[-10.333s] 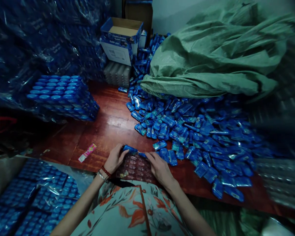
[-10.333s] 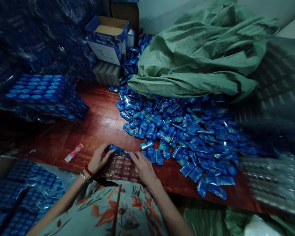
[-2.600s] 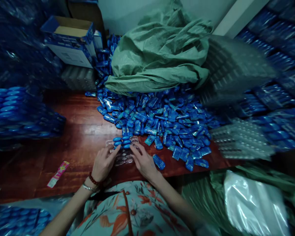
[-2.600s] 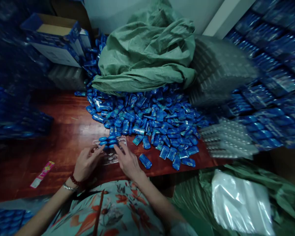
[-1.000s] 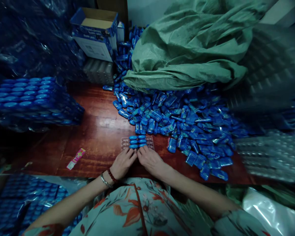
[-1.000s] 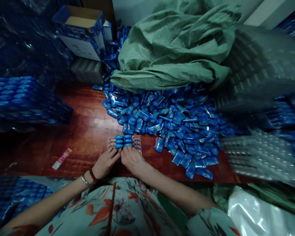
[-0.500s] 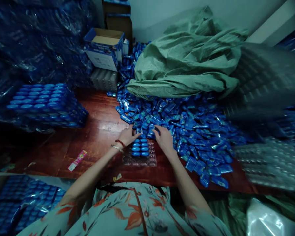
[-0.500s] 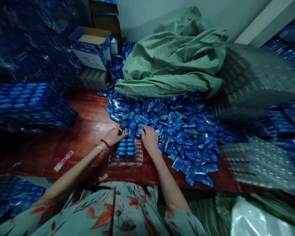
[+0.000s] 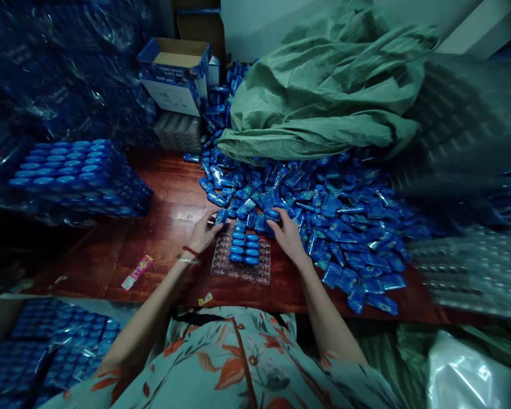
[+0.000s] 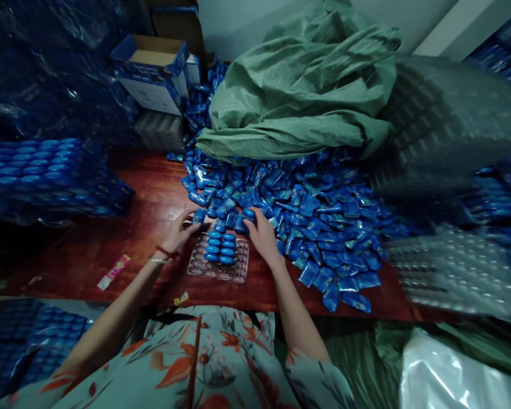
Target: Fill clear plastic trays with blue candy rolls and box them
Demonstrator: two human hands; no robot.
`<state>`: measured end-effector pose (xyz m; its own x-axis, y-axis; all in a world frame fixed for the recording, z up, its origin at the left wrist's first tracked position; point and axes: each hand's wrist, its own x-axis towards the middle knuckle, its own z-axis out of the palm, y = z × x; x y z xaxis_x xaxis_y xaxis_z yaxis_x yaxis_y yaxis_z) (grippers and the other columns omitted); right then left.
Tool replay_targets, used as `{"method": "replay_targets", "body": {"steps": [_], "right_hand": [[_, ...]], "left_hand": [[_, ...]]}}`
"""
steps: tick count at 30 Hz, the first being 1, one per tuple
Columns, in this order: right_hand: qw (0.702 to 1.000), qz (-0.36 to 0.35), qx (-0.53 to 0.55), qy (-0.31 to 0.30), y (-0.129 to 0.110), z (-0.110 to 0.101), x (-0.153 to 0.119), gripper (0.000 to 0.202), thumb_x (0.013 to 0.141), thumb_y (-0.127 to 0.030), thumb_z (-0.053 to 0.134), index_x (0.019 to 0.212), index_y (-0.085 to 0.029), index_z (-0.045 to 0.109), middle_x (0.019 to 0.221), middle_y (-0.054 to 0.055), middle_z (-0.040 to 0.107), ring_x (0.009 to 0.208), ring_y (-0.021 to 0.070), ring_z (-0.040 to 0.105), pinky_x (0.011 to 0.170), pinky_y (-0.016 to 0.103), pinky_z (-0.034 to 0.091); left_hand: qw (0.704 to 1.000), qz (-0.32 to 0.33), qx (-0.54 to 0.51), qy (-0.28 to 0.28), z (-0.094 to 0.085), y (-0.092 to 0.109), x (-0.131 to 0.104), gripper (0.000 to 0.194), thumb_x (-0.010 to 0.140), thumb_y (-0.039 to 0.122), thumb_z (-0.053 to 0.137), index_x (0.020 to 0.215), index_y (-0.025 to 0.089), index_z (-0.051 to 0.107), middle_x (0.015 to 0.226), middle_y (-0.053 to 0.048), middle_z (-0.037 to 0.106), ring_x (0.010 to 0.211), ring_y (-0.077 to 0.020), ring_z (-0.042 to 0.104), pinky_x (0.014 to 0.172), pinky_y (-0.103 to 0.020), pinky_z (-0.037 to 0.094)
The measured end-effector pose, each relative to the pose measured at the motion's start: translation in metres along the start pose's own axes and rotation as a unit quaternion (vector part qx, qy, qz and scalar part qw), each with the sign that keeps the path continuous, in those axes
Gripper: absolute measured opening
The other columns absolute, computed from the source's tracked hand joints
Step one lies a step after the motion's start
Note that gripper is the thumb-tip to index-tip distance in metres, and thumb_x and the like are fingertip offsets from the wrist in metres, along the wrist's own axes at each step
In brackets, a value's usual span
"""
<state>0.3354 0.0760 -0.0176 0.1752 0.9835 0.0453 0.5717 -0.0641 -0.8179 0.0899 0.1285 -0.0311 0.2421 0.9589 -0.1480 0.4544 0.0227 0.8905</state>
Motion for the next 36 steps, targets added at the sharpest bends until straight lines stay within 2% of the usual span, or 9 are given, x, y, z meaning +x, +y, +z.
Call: {"method": "replay_targets", "body": {"steps": [4, 8, 13, 16, 18, 21, 25, 29, 36], "right_hand": [[0.955, 0.158, 0.251, 0.027, 0.011, -0.008, -0.056, 0.053, 0.075, -0.047, 0.06, 0.118, -0.02, 0.045, 0.071, -0.001, 0.061, 0.05, 0.0166, 0.06, 0.05, 0.032, 0.052], [0.918, 0.245, 0.31, 0.036, 0.011, -0.001, -0.098, 0.065, 0.068, -0.045, 0.069, 0.124, -0.019, 0.047, 0.064, -0.003, 0.062, 0.046, 0.0157, 0.06, 0.046, 0.029, 0.051], [0.912, 0.289, 0.287, 0.042, 0.012, 0.004, -0.111, 0.058, 0.065, -0.049, 0.07, 0.11, -0.014, 0.061, 0.055, -0.001, 0.061, 0.046, 0.0161, 0.059, 0.047, 0.029, 0.051], [0.91, 0.281, 0.303, -0.026, 0.014, -0.006, -0.114, 0.061, 0.061, -0.047, 0.074, 0.112, -0.016, 0.059, 0.069, 0.003, 0.068, 0.062, 0.0192, 0.066, 0.057, 0.031, 0.055], [0.912, 0.27, 0.3, -0.071, 0.017, -0.015, -0.118, 0.062, 0.06, -0.046, 0.074, 0.113, -0.017, 0.058, 0.077, 0.006, 0.069, 0.068, 0.0204, 0.067, 0.059, 0.031, 0.055], [0.949, 0.229, 0.212, -0.044, 0.018, -0.021, -0.126, 0.051, 0.068, -0.048, 0.068, 0.107, -0.017, 0.061, 0.064, 0.002, 0.065, 0.052, 0.0159, 0.062, 0.05, 0.028, 0.05], [0.998, 0.066, 0.017, -0.001, 0.006, -0.012, -0.13, 0.031, 0.077, -0.043, 0.061, 0.097, -0.02, 0.067, 0.074, 0.002, 0.062, 0.061, 0.0147, 0.059, 0.06, 0.028, 0.05], [0.995, -0.057, -0.076, -0.024, -0.009, 0.005, -0.126, 0.025, 0.088, -0.034, 0.049, 0.105, -0.02, 0.063, 0.098, 0.007, 0.06, 0.086, 0.0171, 0.06, 0.076, 0.028, 0.05], [0.954, -0.151, -0.244, -0.083, -0.017, 0.012, -0.12, 0.026, 0.091, -0.024, 0.042, 0.113, -0.018, 0.056, 0.094, 0.008, 0.061, 0.085, 0.0192, 0.057, 0.077, 0.032, 0.047]], "left_hand": [[0.988, -0.054, -0.143, 0.008, -0.029, -0.011, -0.053, 0.057, 0.072, 0.044, 0.062, 0.121, 0.016, 0.051, 0.102, -0.006, 0.061, 0.079, -0.0166, 0.059, 0.068, -0.03, 0.052], [0.978, -0.131, -0.159, -0.005, -0.036, -0.019, -0.09, 0.069, 0.074, 0.048, 0.061, 0.131, 0.017, 0.041, 0.089, -0.004, 0.063, 0.062, -0.0125, 0.059, 0.054, -0.025, 0.05], [0.995, -0.08, -0.055, 0.003, -0.025, -0.044, -0.104, 0.052, 0.078, 0.048, 0.057, 0.119, 0.016, 0.056, 0.113, -0.009, 0.062, 0.098, -0.0209, 0.059, 0.082, -0.032, 0.05], [0.999, -0.013, 0.03, 0.011, -0.019, -0.058, -0.109, 0.048, 0.078, 0.043, 0.06, 0.12, 0.019, 0.055, 0.111, -0.008, 0.062, 0.096, -0.0204, 0.059, 0.086, -0.035, 0.048], [0.992, 0.038, 0.111, 0.046, -0.017, -0.064, -0.113, 0.044, 0.082, 0.04, 0.056, 0.121, 0.02, 0.054, 0.103, -0.008, 0.062, 0.088, -0.0189, 0.06, 0.08, -0.032, 0.049], [0.959, 0.096, 0.251, 0.086, -0.015, -0.067, -0.118, 0.037, 0.09, 0.038, 0.044, 0.119, 0.019, 0.055, 0.088, -0.007, 0.06, 0.075, -0.0173, 0.059, 0.069, -0.028, 0.049], [0.91, 0.13, 0.377, 0.116, -0.017, -0.064, -0.117, 0.037, 0.092, 0.04, 0.037, 0.107, 0.016, 0.061, 0.084, -0.01, 0.06, 0.075, -0.0199, 0.058, 0.068, -0.031, 0.048], [0.897, 0.185, 0.388, 0.099, -0.022, -0.062, -0.107, 0.054, 0.08, 0.051, 0.053, 0.123, 0.018, 0.051, 0.122, -0.018, 0.051, 0.109, -0.0307, 0.05, 0.087, -0.045, 0.045], [0.923, 0.181, 0.336, 0.046, -0.032, -0.071, -0.098, 0.047, 0.09, 0.045, 0.038, 0.127, 0.017, 0.046, 0.127, -0.017, 0.052, 0.114, -0.0265, 0.053, 0.092, -0.042, 0.047]]}}
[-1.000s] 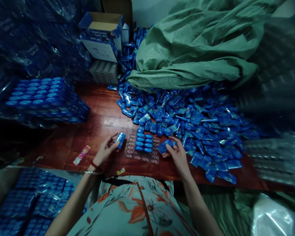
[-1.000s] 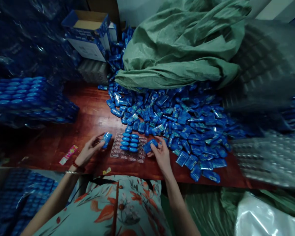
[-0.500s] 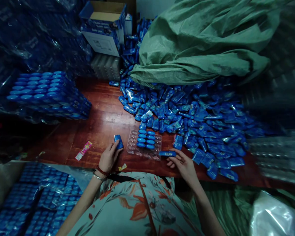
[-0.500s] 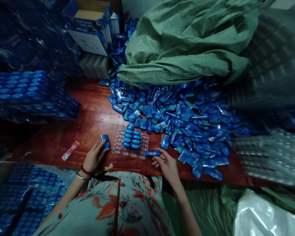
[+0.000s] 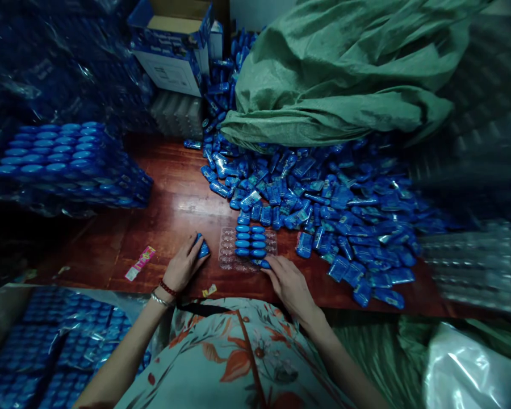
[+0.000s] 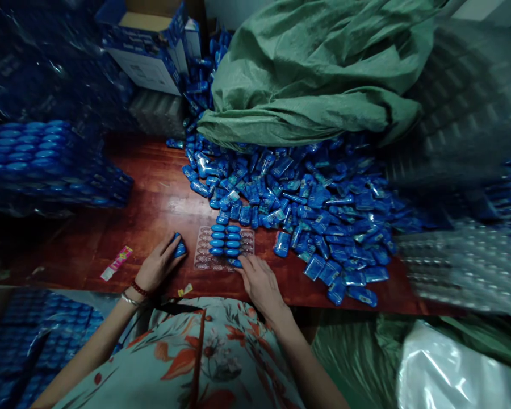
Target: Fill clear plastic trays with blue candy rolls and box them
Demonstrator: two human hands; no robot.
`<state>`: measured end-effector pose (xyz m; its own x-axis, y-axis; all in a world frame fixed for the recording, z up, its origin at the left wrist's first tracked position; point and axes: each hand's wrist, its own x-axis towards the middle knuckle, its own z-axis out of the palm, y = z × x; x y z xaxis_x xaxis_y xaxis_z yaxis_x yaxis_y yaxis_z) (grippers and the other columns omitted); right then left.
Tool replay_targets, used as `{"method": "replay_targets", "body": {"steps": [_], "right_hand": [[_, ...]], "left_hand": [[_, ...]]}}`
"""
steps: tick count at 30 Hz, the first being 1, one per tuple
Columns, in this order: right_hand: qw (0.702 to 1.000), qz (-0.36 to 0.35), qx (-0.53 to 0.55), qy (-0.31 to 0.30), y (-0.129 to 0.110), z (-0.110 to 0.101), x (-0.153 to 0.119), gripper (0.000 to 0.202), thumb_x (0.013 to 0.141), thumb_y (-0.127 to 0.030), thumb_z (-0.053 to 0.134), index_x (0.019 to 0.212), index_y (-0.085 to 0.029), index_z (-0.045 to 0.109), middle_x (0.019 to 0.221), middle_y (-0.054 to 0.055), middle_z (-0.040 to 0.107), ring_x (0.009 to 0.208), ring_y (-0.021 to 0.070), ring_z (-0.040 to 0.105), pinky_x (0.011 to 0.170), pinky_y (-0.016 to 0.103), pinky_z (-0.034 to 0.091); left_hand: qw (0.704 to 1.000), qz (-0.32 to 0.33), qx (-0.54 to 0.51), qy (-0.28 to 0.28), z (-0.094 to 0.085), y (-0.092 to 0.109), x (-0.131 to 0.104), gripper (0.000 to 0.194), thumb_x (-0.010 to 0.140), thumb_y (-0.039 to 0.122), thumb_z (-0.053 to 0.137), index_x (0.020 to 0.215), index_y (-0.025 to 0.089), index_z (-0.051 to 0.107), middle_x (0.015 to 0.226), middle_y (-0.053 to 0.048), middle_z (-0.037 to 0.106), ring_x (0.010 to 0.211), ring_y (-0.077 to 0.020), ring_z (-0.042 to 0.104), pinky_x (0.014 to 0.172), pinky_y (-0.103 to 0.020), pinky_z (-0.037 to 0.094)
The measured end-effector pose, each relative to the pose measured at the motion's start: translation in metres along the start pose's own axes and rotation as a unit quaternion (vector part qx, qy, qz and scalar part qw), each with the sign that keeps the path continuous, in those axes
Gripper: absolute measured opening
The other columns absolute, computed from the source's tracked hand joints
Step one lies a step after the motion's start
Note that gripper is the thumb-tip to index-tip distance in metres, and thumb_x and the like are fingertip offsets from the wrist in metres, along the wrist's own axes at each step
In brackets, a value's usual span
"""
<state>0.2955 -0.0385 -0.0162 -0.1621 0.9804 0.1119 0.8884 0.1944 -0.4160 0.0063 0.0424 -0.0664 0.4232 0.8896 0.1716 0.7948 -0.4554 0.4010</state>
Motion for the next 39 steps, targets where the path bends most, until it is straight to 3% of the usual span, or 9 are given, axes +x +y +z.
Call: {"method": "replay_targets", "body": {"steps": [3, 7, 12, 18, 25, 30, 33, 36, 39], "right_hand": [[0.996, -0.023, -0.08, -0.018, -0.004, -0.002, 0.001, 0.027, 0.091, -0.023, 0.042, 0.113, -0.016, 0.056, 0.089, 0.008, 0.06, 0.08, 0.0199, 0.054, 0.072, 0.032, 0.044], [0.99, -0.032, -0.136, -0.03, -0.015, 0.0, -0.001, 0.028, 0.089, -0.014, 0.041, 0.114, -0.014, 0.056, 0.087, 0.008, 0.06, 0.082, 0.0208, 0.052, 0.072, 0.032, 0.04], [0.979, -0.056, -0.188, -0.055, -0.028, 0.002, 0.004, 0.032, 0.082, -0.004, 0.043, 0.111, -0.011, 0.055, 0.087, 0.01, 0.06, 0.08, 0.0223, 0.051, 0.071, 0.034, 0.039], [0.964, -0.089, -0.239, -0.078, -0.05, 0.001, 0.015, 0.026, 0.078, -0.001, 0.04, 0.094, -0.009, 0.059, 0.074, 0.011, 0.056, 0.067, 0.0227, 0.048, 0.058, 0.034, 0.036], [0.959, -0.098, -0.258, -0.056, -0.049, 0.008, 0.024, 0.025, 0.082, -0.002, 0.038, 0.084, -0.013, 0.06, 0.07, 0.009, 0.056, 0.062, 0.0199, 0.051, 0.054, 0.031, 0.036], [0.974, -0.088, -0.208, 0.032, -0.026, -0.003, 0.01, 0.032, 0.092, -0.021, 0.041, 0.122, -0.016, 0.052, 0.078, 0.005, 0.062, 0.061, 0.015, 0.054, 0.056, 0.027, 0.039], [0.987, -0.045, -0.138, 0.07, -0.01, -0.016, 0.013, 0.028, 0.094, -0.028, 0.041, 0.113, -0.018, 0.058, 0.074, 0.003, 0.062, 0.064, 0.013, 0.056, 0.062, 0.024, 0.04], [0.995, 0.006, -0.068, 0.074, 0.015, -0.024, 0.045, 0.026, 0.094, -0.026, 0.04, 0.098, -0.02, 0.065, 0.077, 0.004, 0.064, 0.073, 0.0145, 0.056, 0.067, 0.024, 0.041], [0.998, 0.018, -0.058, 0.01, 0.037, -0.024, 0.097, 0.023, 0.092, -0.026, 0.044, 0.094, -0.021, 0.066, 0.084, 0.005, 0.066, 0.085, 0.0188, 0.053, 0.072, 0.028, 0.041]], "left_hand": [[0.999, -0.035, -0.019, -0.007, -0.018, 0.01, -0.005, 0.041, 0.093, 0.041, 0.034, 0.124, 0.019, 0.049, 0.114, -0.012, 0.062, 0.099, -0.0218, 0.061, 0.085, -0.036, 0.051], [0.997, 0.005, -0.074, 0.032, -0.035, 0.052, -0.013, 0.029, 0.091, 0.032, 0.042, 0.114, 0.023, 0.058, 0.104, -0.009, 0.062, 0.096, -0.0206, 0.058, 0.083, -0.035, 0.049], [0.984, 0.094, -0.145, 0.045, -0.004, 0.085, -0.009, 0.029, 0.091, 0.018, 0.041, 0.116, 0.021, 0.055, 0.099, -0.008, 0.059, 0.089, -0.0161, 0.057, 0.077, -0.028, 0.051], [0.987, 0.156, -0.028, -0.004, 0.013, 0.078, -0.003, 0.035, 0.089, 0.01, 0.032, 0.119, 0.015, 0.051, 0.096, -0.011, 0.059, 0.089, -0.0194, 0.055, 0.08, -0.036, 0.049], [0.968, 0.16, 0.161, -0.109, 0.003, 0.114, 0.014, 0.026, 0.083, 0.002, 0.033, 0.088, 0.012, 0.057, 0.077, -0.009, 0.055, 0.074, -0.0205, 0.053, 0.068, -0.034, 0.047], [0.986, 0.128, 0.085, -0.069, 0.001, 0.097, 0.022, 0.019, 0.089, 0.012, 0.038, 0.104, 0.014, 0.051, 0.088, -0.008, 0.059, 0.08, -0.0191, 0.057, 0.072, -0.031, 0.048], [0.994, 0.1, -0.032, -0.033, -0.006, 0.083, 0.023, 0.023, 0.09, 0.031, 0.044, 0.104, 0.014, 0.049, 0.085, -0.007, 0.06, 0.078, -0.0188, 0.058, 0.069, -0.029, 0.048], [0.993, 0.056, -0.103, 0.003, -0.015, 0.073, 0.042, 0.022, 0.091, 0.034, 0.042, 0.086, 0.016, 0.053, 0.073, -0.004, 0.057, 0.07, -0.0168, 0.055, 0.066, -0.028, 0.046], [0.986, 0.052, -0.155, -0.019, -0.018, 0.063, 0.089, 0.027, 0.093, 0.029, 0.038, 0.077, 0.017, 0.056, 0.071, -0.003, 0.057, 0.069, -0.0143, 0.054, 0.068, -0.026, 0.044]]}}
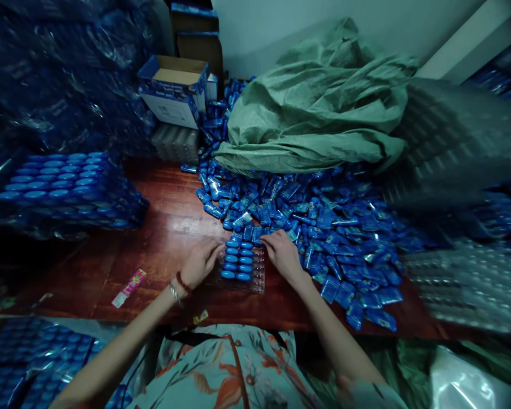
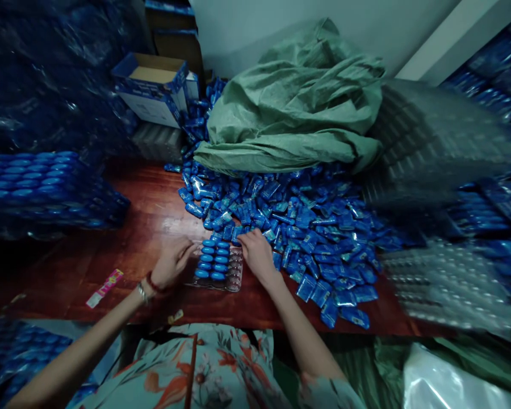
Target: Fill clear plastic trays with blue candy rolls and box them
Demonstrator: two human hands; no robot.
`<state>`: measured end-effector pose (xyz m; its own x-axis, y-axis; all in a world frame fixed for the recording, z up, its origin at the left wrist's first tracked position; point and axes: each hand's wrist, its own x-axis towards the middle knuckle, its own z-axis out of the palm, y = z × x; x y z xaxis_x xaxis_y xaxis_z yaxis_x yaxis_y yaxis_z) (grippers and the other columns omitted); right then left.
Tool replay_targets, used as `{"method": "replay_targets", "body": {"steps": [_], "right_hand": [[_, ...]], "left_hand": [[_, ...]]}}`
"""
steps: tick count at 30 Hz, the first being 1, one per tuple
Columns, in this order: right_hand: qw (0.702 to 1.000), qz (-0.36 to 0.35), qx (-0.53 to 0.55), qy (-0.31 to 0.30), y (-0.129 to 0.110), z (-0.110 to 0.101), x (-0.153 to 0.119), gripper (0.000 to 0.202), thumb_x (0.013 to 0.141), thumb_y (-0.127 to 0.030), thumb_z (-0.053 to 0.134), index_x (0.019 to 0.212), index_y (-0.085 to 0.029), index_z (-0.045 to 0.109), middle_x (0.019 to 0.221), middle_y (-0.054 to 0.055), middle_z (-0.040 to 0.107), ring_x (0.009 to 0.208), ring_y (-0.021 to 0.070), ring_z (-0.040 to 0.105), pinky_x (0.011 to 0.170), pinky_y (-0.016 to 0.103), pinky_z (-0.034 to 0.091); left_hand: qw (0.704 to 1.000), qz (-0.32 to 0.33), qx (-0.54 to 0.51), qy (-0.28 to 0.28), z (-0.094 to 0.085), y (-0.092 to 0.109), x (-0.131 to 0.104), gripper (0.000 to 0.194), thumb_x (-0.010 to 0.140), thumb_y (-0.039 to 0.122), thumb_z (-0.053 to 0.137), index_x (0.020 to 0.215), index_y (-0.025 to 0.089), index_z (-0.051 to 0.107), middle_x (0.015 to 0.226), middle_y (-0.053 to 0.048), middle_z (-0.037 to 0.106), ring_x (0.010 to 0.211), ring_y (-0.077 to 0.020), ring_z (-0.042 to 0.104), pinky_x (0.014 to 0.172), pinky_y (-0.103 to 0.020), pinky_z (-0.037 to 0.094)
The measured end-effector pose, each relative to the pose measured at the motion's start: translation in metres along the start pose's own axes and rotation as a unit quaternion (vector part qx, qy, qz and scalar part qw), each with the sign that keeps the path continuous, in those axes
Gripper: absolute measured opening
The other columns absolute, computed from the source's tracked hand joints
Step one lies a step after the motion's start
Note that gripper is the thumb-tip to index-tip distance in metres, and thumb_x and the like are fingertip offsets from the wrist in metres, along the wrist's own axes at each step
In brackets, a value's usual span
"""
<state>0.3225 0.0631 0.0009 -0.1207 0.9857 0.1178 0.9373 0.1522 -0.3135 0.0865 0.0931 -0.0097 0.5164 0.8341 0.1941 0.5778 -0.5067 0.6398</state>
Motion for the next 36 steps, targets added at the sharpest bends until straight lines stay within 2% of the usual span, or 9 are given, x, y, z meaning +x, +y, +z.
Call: {"method": "replay_targets", "body": {"steps": [7, 13, 17, 21, 24, 28, 32, 34, 36], "right_hand": [[0.986, -0.003, -0.096, -0.138, -0.003, 0.014, 0.079, 0.041, 0.081, -0.038, 0.06, 0.114, -0.014, 0.055, 0.11, 0.015, 0.057, 0.106, 0.0287, 0.045, 0.083, 0.041, 0.038], [0.988, 0.001, -0.06, -0.141, -0.002, 0.016, 0.072, 0.04, 0.078, -0.039, 0.064, 0.108, -0.013, 0.054, 0.106, 0.014, 0.058, 0.103, 0.028, 0.049, 0.081, 0.038, 0.04], [0.992, 0.012, -0.016, -0.128, 0.003, 0.017, 0.06, 0.045, 0.081, -0.039, 0.061, 0.114, -0.012, 0.047, 0.097, 0.011, 0.062, 0.093, 0.0228, 0.056, 0.076, 0.032, 0.043], [0.988, 0.042, 0.144, 0.027, 0.011, 0.011, 0.035, 0.038, 0.087, -0.033, 0.05, 0.122, -0.017, 0.047, 0.114, 0.009, 0.06, 0.101, 0.0186, 0.056, 0.084, 0.03, 0.043], [0.945, 0.11, 0.283, 0.126, 0.02, 0.003, -0.001, 0.036, 0.083, -0.039, 0.053, 0.114, -0.021, 0.059, 0.114, 0.007, 0.062, 0.103, 0.0208, 0.057, 0.089, 0.035, 0.043], [0.843, 0.288, 0.451, 0.059, 0.025, 0.004, -0.066, 0.041, 0.073, -0.045, 0.064, 0.103, -0.017, 0.067, 0.066, 0.002, 0.065, 0.062, 0.0164, 0.059, 0.063, 0.031, 0.049], [0.746, 0.348, 0.568, -0.012, 0.017, 0.019, -0.121, 0.062, 0.064, -0.038, 0.074, 0.12, -0.017, 0.057, 0.076, 0.002, 0.065, 0.059, 0.0121, 0.056, 0.057, 0.027, 0.049], [0.776, 0.332, 0.535, -0.005, 0.01, 0.027, -0.136, 0.062, 0.067, -0.037, 0.071, 0.124, -0.018, 0.054, 0.084, 0.003, 0.064, 0.06, 0.011, 0.055, 0.058, 0.027, 0.05], [0.854, 0.292, 0.43, 0.031, 0.005, 0.033, -0.144, 0.053, 0.077, -0.037, 0.062, 0.126, -0.02, 0.052, 0.089, 0.005, 0.062, 0.064, 0.0123, 0.056, 0.063, 0.029, 0.051]], "left_hand": [[0.963, 0.141, 0.003, -0.229, 0.007, -0.032, 0.092, 0.03, 0.085, 0.007, 0.039, 0.098, 0.016, 0.064, 0.096, -0.006, 0.06, 0.087, -0.014, 0.056, 0.081, -0.025, 0.045], [0.937, 0.187, 0.146, -0.255, 0.019, -0.044, 0.093, 0.047, 0.072, 0.0, 0.052, 0.115, 0.016, 0.057, 0.108, -0.01, 0.052, 0.089, -0.0182, 0.055, 0.079, -0.028, 0.046], [0.942, 0.179, 0.157, -0.235, 0.022, -0.043, 0.089, 0.034, 0.08, 0.009, 0.05, 0.113, 0.014, 0.055, 0.121, -0.012, 0.046, 0.093, -0.019, 0.055, 0.079, -0.03, 0.048], [0.947, 0.17, 0.143, -0.231, 0.021, -0.047, 0.086, 0.028, 0.086, 0.01, 0.041, 0.107, 0.015, 0.058, 0.121, -0.011, 0.046, 0.091, -0.0157, 0.056, 0.08, -0.027, 0.048], [0.955, 0.15, 0.122, -0.224, 0.018, -0.057, 0.078, 0.042, 0.083, 0.001, 0.033, 0.114, 0.017, 0.056, 0.119, -0.01, 0.048, 0.083, -0.0128, 0.058, 0.076, -0.026, 0.049], [0.959, 0.157, 0.077, -0.221, 0.011, -0.072, 0.066, 0.056, 0.075, -0.008, 0.034, 0.119, 0.02, 0.055, 0.125, -0.008, 0.046, 0.096, -0.0151, 0.058, 0.085, -0.029, 0.048], [0.947, 0.199, 0.08, -0.238, 0.006, -0.081, 0.063, 0.064, 0.068, -0.009, 0.044, 0.126, 0.018, 0.05, 0.138, -0.013, 0.036, 0.121, -0.0231, 0.045, 0.097, -0.034, 0.043], [0.945, 0.196, 0.104, -0.241, 0.006, -0.083, 0.063, 0.061, 0.069, -0.006, 0.049, 0.125, 0.017, 0.05, 0.139, -0.015, 0.035, 0.121, -0.0247, 0.046, 0.096, -0.036, 0.044], [0.944, 0.193, 0.125, -0.235, 0.007, -0.084, 0.064, 0.054, 0.073, -0.001, 0.049, 0.124, 0.017, 0.05, 0.137, -0.015, 0.038, 0.117, -0.0239, 0.05, 0.093, -0.035, 0.047]]}}
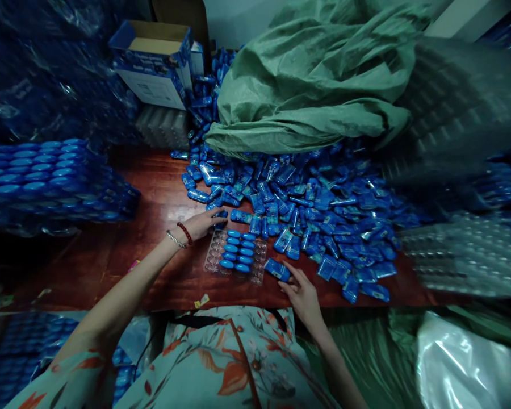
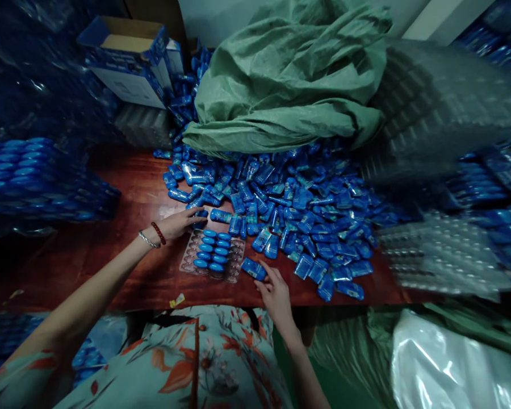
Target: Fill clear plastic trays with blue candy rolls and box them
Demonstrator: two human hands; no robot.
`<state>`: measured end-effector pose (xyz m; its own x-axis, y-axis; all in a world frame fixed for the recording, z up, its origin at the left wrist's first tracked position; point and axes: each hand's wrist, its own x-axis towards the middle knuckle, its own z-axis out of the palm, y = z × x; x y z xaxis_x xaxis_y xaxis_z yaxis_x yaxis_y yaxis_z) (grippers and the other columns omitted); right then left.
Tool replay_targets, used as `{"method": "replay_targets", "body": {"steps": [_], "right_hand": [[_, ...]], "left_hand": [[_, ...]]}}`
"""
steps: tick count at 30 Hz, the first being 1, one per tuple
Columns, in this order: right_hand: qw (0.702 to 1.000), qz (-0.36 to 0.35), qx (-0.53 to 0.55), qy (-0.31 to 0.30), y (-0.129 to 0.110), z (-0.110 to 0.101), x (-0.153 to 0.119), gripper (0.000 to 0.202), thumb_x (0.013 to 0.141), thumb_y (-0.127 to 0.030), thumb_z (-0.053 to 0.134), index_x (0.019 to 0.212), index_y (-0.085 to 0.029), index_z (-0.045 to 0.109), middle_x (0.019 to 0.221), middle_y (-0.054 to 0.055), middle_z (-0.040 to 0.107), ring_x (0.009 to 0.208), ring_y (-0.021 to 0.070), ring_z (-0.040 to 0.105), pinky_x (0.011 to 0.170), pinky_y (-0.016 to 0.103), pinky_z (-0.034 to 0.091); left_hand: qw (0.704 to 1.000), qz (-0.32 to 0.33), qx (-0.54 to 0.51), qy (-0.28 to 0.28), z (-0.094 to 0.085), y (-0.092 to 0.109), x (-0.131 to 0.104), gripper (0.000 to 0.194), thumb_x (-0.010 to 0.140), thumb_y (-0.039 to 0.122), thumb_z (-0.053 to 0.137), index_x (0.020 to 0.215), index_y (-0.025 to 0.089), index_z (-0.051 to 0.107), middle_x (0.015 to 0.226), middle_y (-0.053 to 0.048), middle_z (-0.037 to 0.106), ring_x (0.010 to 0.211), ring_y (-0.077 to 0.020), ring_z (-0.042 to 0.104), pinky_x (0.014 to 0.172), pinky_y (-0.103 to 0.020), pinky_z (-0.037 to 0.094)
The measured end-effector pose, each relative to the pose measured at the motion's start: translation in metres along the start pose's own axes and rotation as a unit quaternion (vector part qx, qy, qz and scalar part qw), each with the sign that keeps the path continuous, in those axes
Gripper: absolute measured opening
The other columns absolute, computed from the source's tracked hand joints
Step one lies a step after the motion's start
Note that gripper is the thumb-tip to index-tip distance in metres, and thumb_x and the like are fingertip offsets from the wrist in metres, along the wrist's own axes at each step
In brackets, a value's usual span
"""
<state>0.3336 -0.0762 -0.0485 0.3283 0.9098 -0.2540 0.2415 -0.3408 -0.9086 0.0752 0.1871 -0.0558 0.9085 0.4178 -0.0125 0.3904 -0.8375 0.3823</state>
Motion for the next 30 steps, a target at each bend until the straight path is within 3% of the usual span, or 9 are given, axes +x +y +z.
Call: {"method": "replay_targets", "body": {"steps": [4, 8, 11, 14, 16, 19, 21, 26, 30], "right_hand": [[0.957, -0.173, -0.231, 0.03, 0.001, 0.001, -0.007, 0.043, 0.09, -0.034, 0.046, 0.13, -0.021, 0.046, 0.098, 0.009, 0.059, 0.085, 0.019, 0.059, 0.075, 0.033, 0.051], [0.898, -0.297, -0.325, 0.021, -0.006, -0.004, -0.014, 0.035, 0.092, -0.031, 0.044, 0.125, -0.019, 0.048, 0.088, 0.007, 0.06, 0.08, 0.018, 0.06, 0.072, 0.03, 0.05], [0.871, -0.353, -0.34, 0.016, -0.017, 0.005, -0.019, 0.031, 0.091, -0.033, 0.045, 0.116, -0.017, 0.052, 0.085, 0.006, 0.061, 0.077, 0.0165, 0.059, 0.069, 0.026, 0.049], [0.865, -0.36, -0.35, -0.016, -0.029, 0.023, -0.02, 0.026, 0.092, -0.031, 0.044, 0.111, -0.015, 0.054, 0.078, 0.004, 0.06, 0.071, 0.0138, 0.058, 0.065, 0.023, 0.047], [0.855, -0.361, -0.37, -0.032, -0.034, 0.034, -0.017, 0.023, 0.093, -0.03, 0.044, 0.107, -0.016, 0.056, 0.073, 0.003, 0.058, 0.066, 0.0131, 0.056, 0.063, 0.022, 0.046], [0.839, -0.353, -0.409, -0.072, -0.037, 0.04, -0.012, 0.025, 0.093, -0.027, 0.042, 0.112, -0.017, 0.055, 0.077, 0.004, 0.058, 0.069, 0.0142, 0.056, 0.064, 0.024, 0.046], [0.828, -0.338, -0.432, -0.113, -0.037, 0.04, -0.012, 0.03, 0.093, -0.021, 0.041, 0.121, -0.017, 0.05, 0.084, 0.006, 0.058, 0.073, 0.0155, 0.057, 0.067, 0.026, 0.047], [0.809, -0.299, -0.47, -0.187, -0.036, 0.034, -0.015, 0.052, 0.081, -0.002, 0.04, 0.131, -0.017, 0.041, 0.094, 0.009, 0.056, 0.082, 0.0187, 0.057, 0.07, 0.03, 0.049], [0.8, -0.279, -0.479, -0.227, -0.044, 0.032, -0.014, 0.059, 0.075, 0.001, 0.04, 0.131, -0.016, 0.041, 0.099, 0.01, 0.055, 0.09, 0.0209, 0.056, 0.073, 0.031, 0.049]], "left_hand": [[0.998, -0.002, 0.04, 0.054, 0.003, 0.0, -0.009, 0.041, 0.085, 0.013, 0.046, 0.125, 0.017, 0.048, 0.134, -0.015, 0.044, 0.116, -0.0239, 0.051, 0.094, -0.039, 0.046], [0.99, -0.022, 0.047, 0.134, 0.005, 0.013, -0.038, 0.04, 0.091, 0.021, 0.039, 0.13, 0.013, 0.043, 0.124, -0.017, 0.053, 0.109, -0.0231, 0.056, 0.093, -0.04, 0.048], [0.972, -0.087, 0.016, 0.217, 0.004, 0.04, -0.071, 0.038, 0.091, 0.021, 0.041, 0.129, 0.016, 0.043, 0.115, -0.012, 0.06, 0.103, -0.019, 0.058, 0.09, -0.034, 0.049], [0.934, -0.182, -0.013, 0.309, 0.007, 0.081, -0.106, 0.033, 0.089, 0.019, 0.046, 0.122, 0.018, 0.048, 0.106, -0.009, 0.062, 0.097, -0.0177, 0.06, 0.086, -0.031, 0.05], [0.916, -0.211, -0.037, 0.34, 0.012, 0.111, -0.122, 0.032, 0.088, 0.018, 0.049, 0.12, 0.019, 0.05, 0.102, -0.007, 0.063, 0.093, -0.0175, 0.06, 0.084, -0.03, 0.051], [0.92, -0.204, -0.082, 0.324, 0.024, 0.148, -0.13, 0.038, 0.087, 0.015, 0.048, 0.124, 0.024, 0.047, 0.103, -0.006, 0.061, 0.095, -0.0176, 0.059, 0.084, -0.031, 0.051], [0.932, -0.184, -0.097, 0.296, 0.031, 0.162, -0.127, 0.044, 0.088, 0.013, 0.045, 0.13, 0.026, 0.042, 0.108, -0.008, 0.059, 0.099, -0.018, 0.057, 0.084, -0.031, 0.051], [0.968, -0.105, -0.071, 0.219, 0.034, 0.168, -0.118, 0.053, 0.09, 0.012, 0.04, 0.14, 0.025, 0.03, 0.113, -0.012, 0.057, 0.1, -0.0193, 0.056, 0.084, -0.032, 0.05], [0.977, -0.065, -0.059, 0.195, 0.032, 0.166, -0.112, 0.054, 0.091, 0.023, 0.041, 0.142, 0.018, 0.024, 0.111, -0.016, 0.057, 0.099, -0.022, 0.056, 0.084, -0.035, 0.05]]}}
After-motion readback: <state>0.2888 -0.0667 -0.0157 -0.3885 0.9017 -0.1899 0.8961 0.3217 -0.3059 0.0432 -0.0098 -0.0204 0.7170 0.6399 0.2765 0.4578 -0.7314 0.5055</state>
